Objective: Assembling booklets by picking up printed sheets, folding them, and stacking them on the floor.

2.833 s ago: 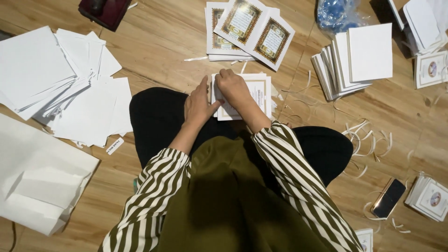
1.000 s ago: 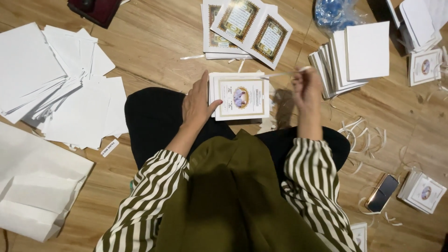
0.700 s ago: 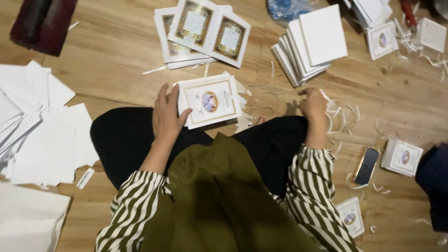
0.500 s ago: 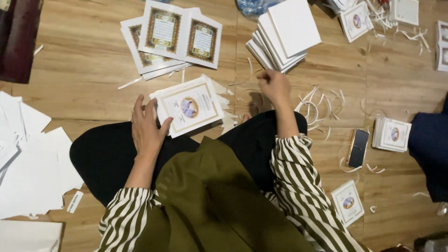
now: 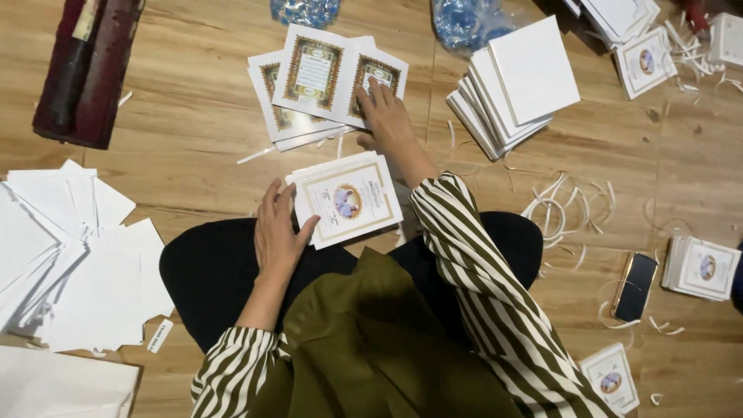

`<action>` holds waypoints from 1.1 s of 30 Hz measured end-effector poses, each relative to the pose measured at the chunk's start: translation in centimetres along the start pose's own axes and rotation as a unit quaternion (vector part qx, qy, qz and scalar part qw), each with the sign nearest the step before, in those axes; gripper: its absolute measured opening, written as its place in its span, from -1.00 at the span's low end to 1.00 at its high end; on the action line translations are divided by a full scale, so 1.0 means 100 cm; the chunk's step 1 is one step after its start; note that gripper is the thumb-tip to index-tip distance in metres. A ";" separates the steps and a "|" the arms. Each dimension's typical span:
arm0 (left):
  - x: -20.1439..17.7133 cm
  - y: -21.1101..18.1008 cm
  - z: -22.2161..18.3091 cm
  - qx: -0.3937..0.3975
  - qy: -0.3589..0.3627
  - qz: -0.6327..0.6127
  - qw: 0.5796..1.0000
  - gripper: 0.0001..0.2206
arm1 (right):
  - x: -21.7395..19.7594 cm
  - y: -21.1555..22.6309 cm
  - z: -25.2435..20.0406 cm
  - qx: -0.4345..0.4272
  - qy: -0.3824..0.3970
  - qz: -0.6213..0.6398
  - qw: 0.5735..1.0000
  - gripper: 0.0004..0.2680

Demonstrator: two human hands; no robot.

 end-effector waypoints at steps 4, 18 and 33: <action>-0.002 -0.002 0.004 -0.017 0.019 -0.012 1.000 -0.42 | 0.036 -0.008 0.022 -0.023 0.065 -0.052 0.996 -0.28; -0.002 -0.018 0.002 -0.144 -0.024 -0.537 0.831 -0.45 | -0.077 0.046 -0.075 -0.152 -0.407 0.113 0.894 -0.81; 0.019 -0.019 -0.047 -0.324 0.042 -0.593 0.736 -0.82 | -0.129 0.080 -0.233 -0.101 -0.355 0.276 0.888 -0.84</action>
Point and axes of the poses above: each hand's wrist, its own z-axis towards the middle knuckle, its own x-axis out of the palm, y = z × x, the point moved 5 cm from there along z, towards the middle knuckle, and after that the axes turned 10 degrees about -y, right-handed, at the moved point
